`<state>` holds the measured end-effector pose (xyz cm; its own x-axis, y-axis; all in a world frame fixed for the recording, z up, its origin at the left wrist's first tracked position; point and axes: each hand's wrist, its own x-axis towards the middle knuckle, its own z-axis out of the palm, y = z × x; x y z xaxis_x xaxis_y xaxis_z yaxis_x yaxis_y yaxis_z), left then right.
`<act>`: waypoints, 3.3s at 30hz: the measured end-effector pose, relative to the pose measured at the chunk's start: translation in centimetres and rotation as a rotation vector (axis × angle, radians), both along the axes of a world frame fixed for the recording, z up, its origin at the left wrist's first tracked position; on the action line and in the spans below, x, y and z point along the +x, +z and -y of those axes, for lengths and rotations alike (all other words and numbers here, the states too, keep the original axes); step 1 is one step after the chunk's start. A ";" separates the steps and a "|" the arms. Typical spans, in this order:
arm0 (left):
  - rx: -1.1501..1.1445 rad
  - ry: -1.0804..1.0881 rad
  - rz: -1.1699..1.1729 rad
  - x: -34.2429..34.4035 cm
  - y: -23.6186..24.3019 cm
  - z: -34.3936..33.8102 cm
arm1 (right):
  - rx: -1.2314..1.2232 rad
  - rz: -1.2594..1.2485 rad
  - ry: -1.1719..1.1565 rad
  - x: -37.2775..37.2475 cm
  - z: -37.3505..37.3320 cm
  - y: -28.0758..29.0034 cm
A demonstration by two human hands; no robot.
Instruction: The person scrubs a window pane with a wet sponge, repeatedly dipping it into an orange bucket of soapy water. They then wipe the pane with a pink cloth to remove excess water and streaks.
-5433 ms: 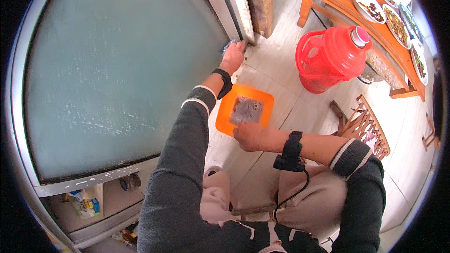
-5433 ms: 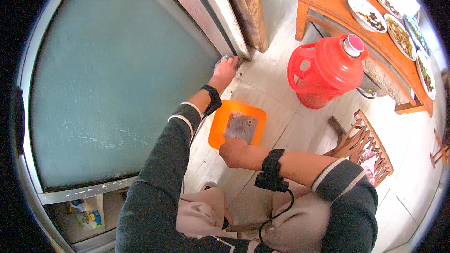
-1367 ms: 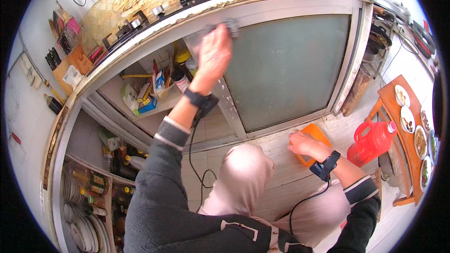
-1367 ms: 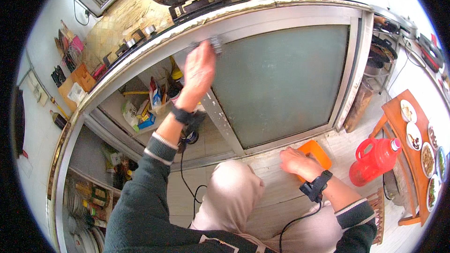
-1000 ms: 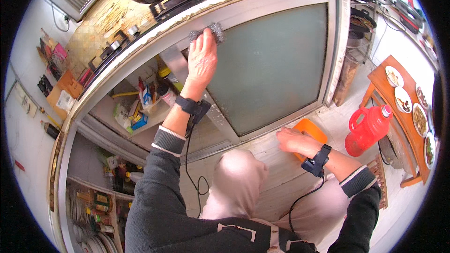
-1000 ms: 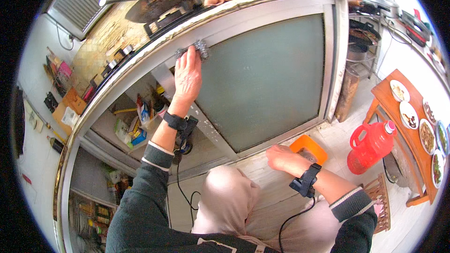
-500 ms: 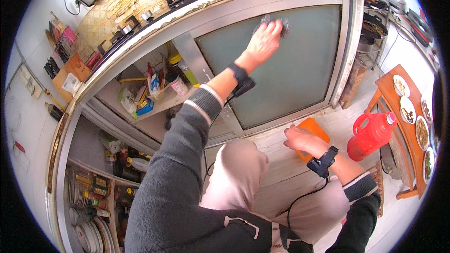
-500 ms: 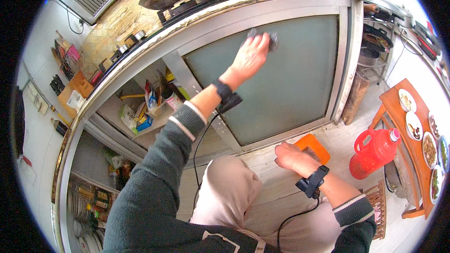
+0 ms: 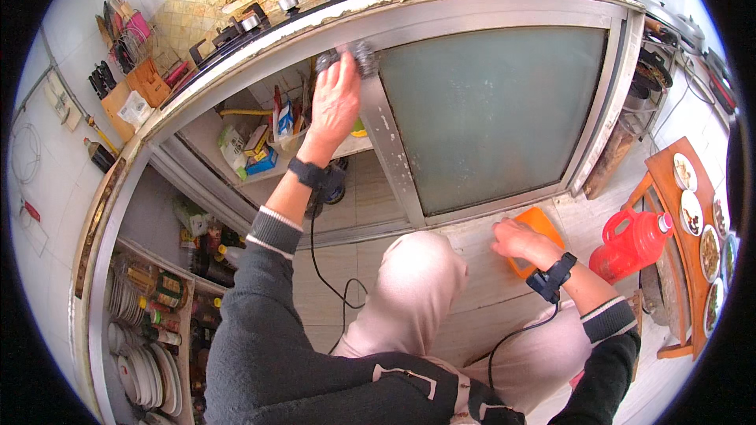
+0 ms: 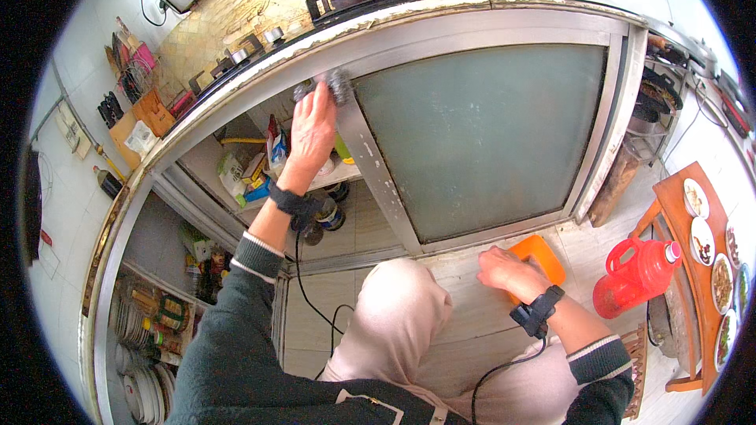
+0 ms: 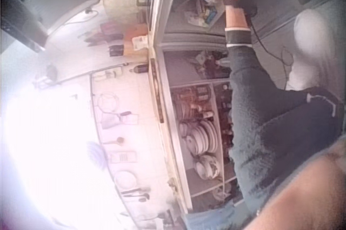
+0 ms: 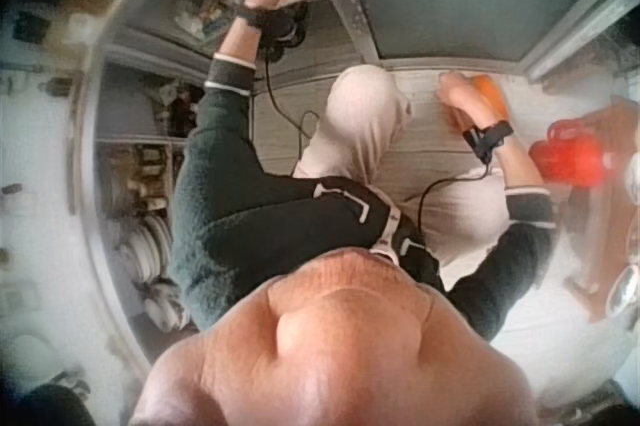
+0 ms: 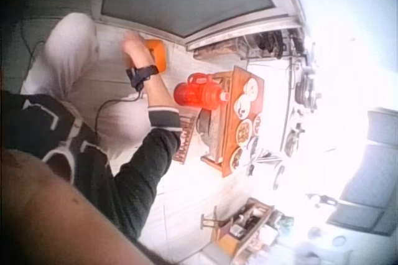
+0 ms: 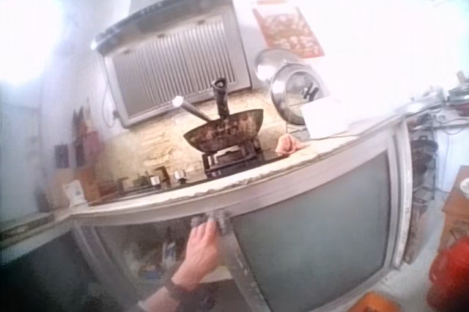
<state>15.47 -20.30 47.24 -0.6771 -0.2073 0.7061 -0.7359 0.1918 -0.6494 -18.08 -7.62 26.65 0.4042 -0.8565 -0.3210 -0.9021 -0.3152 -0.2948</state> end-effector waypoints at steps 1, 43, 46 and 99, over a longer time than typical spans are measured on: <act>-0.034 -0.036 -0.050 0.3 -0.2 -0.1 | -0.035 0.006 0.001 -0.1 0.0 -0.4; 0.621 -0.441 -0.600 0.7 -7.6 2.6 | -0.020 0.007 -0.037 -3.3 0.8 -1.4; 0.051 -0.337 -0.315 1.8 -4.4 3.9 | -0.023 0.022 -0.018 -3.3 1.1 -1.9; 0.843 -0.258 0.471 2.7 -30.8 3.4 | 0.115 0.101 -0.064 -5.5 -1.0 -2.4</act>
<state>18.17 -23.70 16.41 -0.9450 -0.3242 0.0435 -0.3093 0.8420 -0.4421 -23.57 -6.63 24.24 0.3851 -0.8415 -0.3788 -0.8833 -0.2172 -0.4155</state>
